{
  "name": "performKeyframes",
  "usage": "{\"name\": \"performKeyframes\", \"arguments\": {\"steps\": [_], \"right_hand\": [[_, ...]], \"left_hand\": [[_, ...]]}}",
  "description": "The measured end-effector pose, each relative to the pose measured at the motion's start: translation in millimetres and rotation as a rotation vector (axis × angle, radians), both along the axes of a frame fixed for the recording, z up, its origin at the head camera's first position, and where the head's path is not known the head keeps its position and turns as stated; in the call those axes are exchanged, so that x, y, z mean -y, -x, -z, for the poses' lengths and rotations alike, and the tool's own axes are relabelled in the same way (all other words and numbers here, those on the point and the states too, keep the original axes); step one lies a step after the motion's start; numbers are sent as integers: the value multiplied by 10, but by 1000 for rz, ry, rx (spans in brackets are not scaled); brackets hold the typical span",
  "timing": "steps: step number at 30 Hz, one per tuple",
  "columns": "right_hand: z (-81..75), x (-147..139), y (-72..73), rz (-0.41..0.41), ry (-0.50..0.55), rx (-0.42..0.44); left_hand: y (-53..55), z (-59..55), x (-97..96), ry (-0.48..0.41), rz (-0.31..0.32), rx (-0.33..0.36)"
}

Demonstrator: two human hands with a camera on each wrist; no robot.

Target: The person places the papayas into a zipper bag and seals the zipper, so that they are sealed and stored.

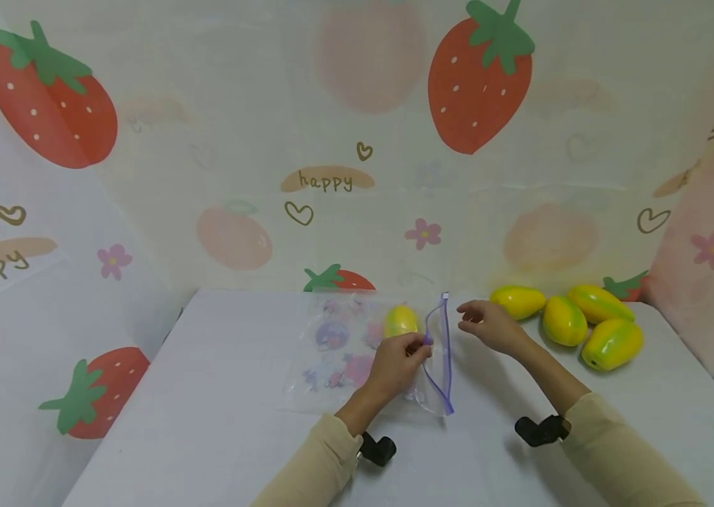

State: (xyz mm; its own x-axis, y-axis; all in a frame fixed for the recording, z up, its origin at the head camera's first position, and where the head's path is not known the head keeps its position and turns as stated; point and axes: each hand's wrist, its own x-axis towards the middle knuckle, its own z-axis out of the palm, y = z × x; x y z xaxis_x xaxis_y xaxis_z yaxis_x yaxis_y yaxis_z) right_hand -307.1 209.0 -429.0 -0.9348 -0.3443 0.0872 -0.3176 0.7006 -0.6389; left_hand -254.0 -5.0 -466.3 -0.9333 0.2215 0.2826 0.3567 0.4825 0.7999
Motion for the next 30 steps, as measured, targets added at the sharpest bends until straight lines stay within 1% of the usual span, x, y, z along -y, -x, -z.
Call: {"name": "performKeyframes", "arguments": {"steps": [4, 7, 11, 16, 20, 26, 28, 30], "right_hand": [[-30, -61, 19, -15, -46, -99], [-60, -98, 40, -19, -101, -146], [-119, -140, 69, -17, -182, -168], [-160, -220, 91, -20, -248, -204], [-185, -272, 114, -22, -286, -223], [-236, -340, 194, -46, -334, -236], [-247, -368, 226, -48, -344, -236], [-255, -400, 260, -53, -352, -243]], "left_hand": [[-3, 4, 8, -4, 0, 10], [-8, 1, 12, -10, 2, 5], [-13, -6, 15, -23, 6, -8], [-29, 5, 14, -41, 9, 5], [-30, 15, 9, -66, 6, 29], [-29, -9, 0, -138, -11, 98], [-36, -23, -5, -139, -14, 104], [-44, -34, -9, -127, -23, 94]]}}
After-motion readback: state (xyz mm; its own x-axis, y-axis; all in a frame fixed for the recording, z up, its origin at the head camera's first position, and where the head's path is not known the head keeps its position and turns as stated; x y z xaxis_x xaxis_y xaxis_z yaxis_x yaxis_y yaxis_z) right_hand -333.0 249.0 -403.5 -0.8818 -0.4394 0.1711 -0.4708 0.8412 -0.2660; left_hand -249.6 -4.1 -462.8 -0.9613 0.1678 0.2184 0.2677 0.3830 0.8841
